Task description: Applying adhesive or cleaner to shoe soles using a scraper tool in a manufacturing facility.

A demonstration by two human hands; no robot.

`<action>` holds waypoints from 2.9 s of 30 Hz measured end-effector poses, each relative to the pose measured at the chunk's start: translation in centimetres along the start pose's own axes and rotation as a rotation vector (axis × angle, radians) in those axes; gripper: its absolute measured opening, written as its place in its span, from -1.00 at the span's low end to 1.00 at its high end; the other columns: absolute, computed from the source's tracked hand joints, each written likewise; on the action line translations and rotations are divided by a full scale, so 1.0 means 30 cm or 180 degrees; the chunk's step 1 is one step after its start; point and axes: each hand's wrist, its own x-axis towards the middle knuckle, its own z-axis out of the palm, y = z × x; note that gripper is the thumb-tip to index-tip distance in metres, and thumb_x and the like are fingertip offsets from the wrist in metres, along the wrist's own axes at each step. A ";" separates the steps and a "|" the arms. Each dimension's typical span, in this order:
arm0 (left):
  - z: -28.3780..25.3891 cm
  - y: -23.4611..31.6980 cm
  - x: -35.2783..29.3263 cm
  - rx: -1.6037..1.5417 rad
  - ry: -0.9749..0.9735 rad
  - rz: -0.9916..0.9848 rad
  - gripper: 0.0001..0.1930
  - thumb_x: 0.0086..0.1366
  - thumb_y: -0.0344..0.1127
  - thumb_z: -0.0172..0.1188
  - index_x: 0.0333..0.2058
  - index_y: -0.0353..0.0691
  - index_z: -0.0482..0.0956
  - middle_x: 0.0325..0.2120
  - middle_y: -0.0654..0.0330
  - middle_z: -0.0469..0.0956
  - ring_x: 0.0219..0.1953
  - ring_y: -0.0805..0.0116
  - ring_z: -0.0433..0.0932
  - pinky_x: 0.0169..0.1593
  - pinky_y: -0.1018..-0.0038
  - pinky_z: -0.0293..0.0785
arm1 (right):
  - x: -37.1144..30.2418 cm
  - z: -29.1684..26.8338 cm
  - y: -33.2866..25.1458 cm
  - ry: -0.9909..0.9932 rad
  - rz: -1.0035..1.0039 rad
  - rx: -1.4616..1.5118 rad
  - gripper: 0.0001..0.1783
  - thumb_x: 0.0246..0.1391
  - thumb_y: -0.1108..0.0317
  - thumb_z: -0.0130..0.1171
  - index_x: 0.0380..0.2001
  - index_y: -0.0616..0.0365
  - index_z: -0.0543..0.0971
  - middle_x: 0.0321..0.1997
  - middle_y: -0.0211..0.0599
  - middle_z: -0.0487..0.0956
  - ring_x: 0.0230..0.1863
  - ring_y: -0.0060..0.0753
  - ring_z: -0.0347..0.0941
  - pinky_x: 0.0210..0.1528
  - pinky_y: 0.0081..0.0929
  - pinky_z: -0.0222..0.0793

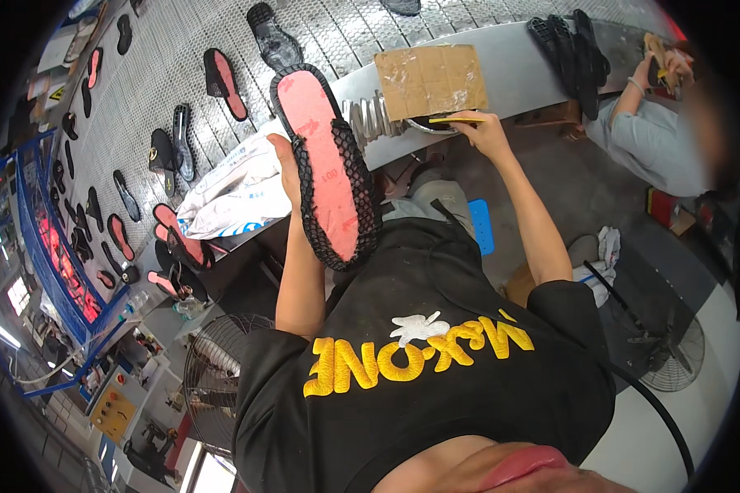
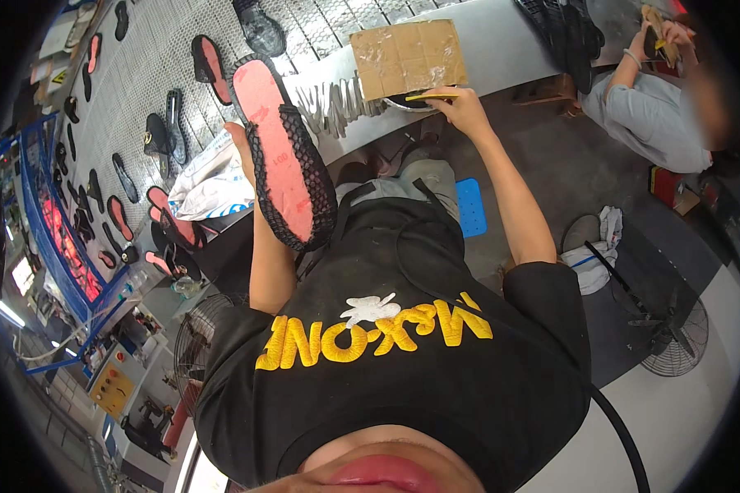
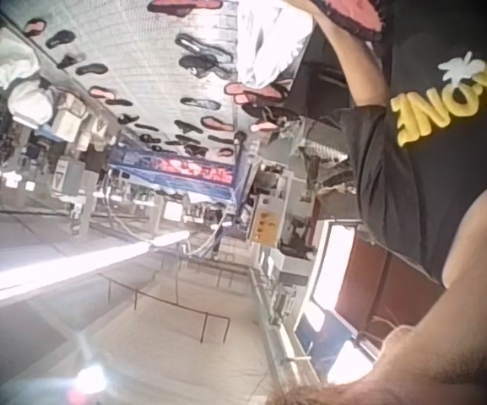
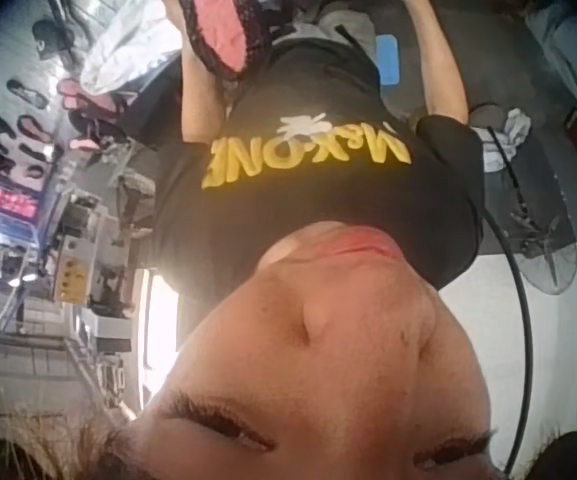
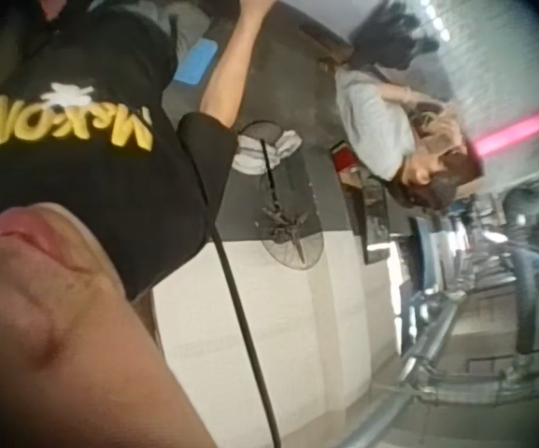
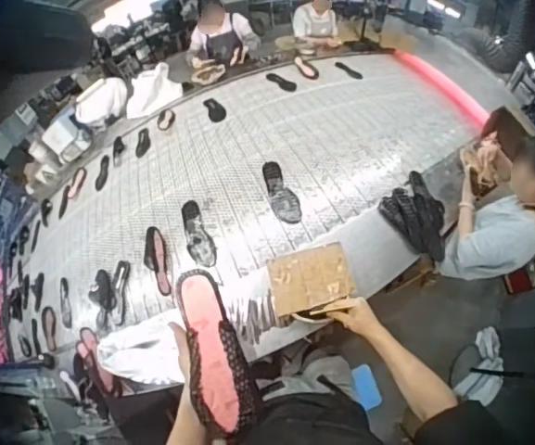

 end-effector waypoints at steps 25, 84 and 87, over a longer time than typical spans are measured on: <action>-0.022 0.022 -0.011 -0.0270 0.0027 0.0023 -0.25 0.26 0.34 -0.24 0.03 -0.31 0.34 -0.28 0.13 0.52 -0.33 0.32 0.53 -0.25 0.43 0.52 | 0.066 0.013 -0.012 -0.0189 0.1046 0.0861 -0.76 0.01 0.28 0.25 -0.59 0.19 0.50 -0.78 -0.49 0.38 -0.80 -0.67 0.23 -0.75 -0.67 0.09; 0.140 0.222 0.062 0.2008 -0.0791 0.0088 -0.39 0.28 0.20 -0.07 -0.44 -0.36 0.54 -0.62 0.22 0.51 -0.61 0.47 0.45 -0.54 0.52 0.38 | -0.237 0.227 -1.060 -0.0850 -0.3204 -0.0113 -0.65 -0.24 0.55 0.20 -0.24 0.31 0.59 -0.21 -0.08 0.62 -0.37 -0.37 0.60 -0.40 -0.58 0.48; 0.111 0.224 0.095 0.2109 -0.0592 0.0156 -0.41 0.31 0.18 -0.10 -0.41 -0.35 0.53 -0.60 0.22 0.52 -0.57 0.46 0.47 -0.49 0.50 0.41 | -0.297 0.227 -1.041 -0.0554 -0.1784 0.1331 -0.76 -0.03 0.56 0.18 -0.22 0.31 0.59 -0.31 -0.25 0.63 -0.71 -0.74 0.32 -0.67 -0.79 0.20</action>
